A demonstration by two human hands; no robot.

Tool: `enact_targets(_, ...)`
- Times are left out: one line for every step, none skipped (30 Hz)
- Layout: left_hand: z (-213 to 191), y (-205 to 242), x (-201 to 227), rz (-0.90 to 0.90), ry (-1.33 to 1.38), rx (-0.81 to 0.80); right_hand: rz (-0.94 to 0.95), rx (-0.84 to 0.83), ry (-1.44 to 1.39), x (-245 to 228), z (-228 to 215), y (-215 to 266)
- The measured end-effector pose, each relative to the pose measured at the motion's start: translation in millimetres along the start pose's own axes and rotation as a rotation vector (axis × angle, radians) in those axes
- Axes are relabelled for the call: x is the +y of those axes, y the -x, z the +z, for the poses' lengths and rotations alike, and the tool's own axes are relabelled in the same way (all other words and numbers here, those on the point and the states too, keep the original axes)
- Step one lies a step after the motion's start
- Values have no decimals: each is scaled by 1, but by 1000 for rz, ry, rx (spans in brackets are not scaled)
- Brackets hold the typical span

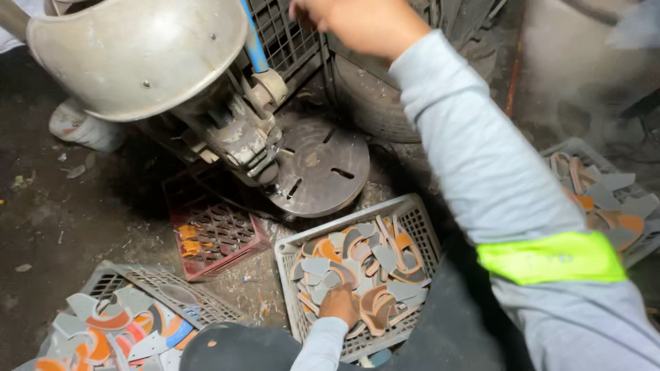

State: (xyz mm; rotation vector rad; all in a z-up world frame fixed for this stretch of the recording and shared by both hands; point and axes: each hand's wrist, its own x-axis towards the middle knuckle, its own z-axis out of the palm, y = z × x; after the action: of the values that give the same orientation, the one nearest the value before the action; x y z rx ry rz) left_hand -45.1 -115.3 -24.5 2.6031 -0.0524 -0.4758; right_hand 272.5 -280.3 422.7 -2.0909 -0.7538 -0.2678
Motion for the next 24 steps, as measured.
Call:
enact_targets(3, -1, 11, -2, -73, 46, -88, 7, -51, 0, 8, 8)
enact_targets(4, -3, 20, -4, -146, 91, -177, 13, -103, 1, 16, 16)
enact_targets(1, -10, 25, -59, -160, 95, -260, 31, -147, 4, 19, 25)
enact_targets(-4, -17, 28, -115, -173, 98, -221, 11, -180, 8, 22, 34)
enact_targets(-7, -25, 29, -180, -182, 102, -186, -19, -218, 10, 28, 42)
enact_targets(-12, -35, 27, -99, -207, 161, -151, -49, -256, 13, 30, 46)
enact_targets(-15, -39, 21, -25, -232, 210, -111, -64, -290, 16, 32, 49)
enact_targets(-16, -36, 13, 51, -257, 259, -71, -79, -323, 18, 34, 52)
enact_targets(-17, -37, 7, 70, -313, 198, -45, -101, -353, 20, 35, 51)
enact_targets(-18, -37, 3, 88, -369, 138, 0, -99, -390, 20, 37, 51)
enact_targets(-25, -43, 0, 114, -432, 88, 34, -88, -420, 21, 35, 47)
enact_targets(-33, -48, 0, 118, -442, 54, 68, -77, -451, 21, 33, 42)
enact_targets(-40, -50, 4, 129, -455, 16, 84, -56, -443, 22, 30, 37)
enact_targets(-49, -50, 10, 139, -467, -21, 100, -35, -436, 24, 27, 31)
enact_targets(-56, -40, 16, 150, -400, 20, 127, -26, -441, 25, 31, 29)
enact_targets(-65, -30, 23, 161, -332, 62, 79, 6, -393, 26, 33, 24)
enact_targets(-78, -22, 30, 175, -268, 111, 23, 44, -342, 27, 32, 14)
enact_targets(-92, -12, 38, 98, -118, 116, -33, 81, -292, 27, 31, 2)
enact_targets(-107, -5, 46, 28, 32, 125, -207, 158, -225, 26, 30, -11)
enact_targets(-122, 3, 54, -39, 184, 133, -382, 231, -157, 24, 32, -27)
enact_targets(-136, 13, 58, -128, 231, 71, -548, 296, -91, 23, 36, -40)
enact_targets(-151, 22, 57, -216, 278, 7, -440, 257, -167, 22, 38, -56)
enact_targets(-165, 32, 53, -309, 325, -62, -327, 211, -246, 21, 42, -71)
enact_targets(-178, 44, 45, -303, 580, -77, -214, 162, -323, 21, 46, -85)
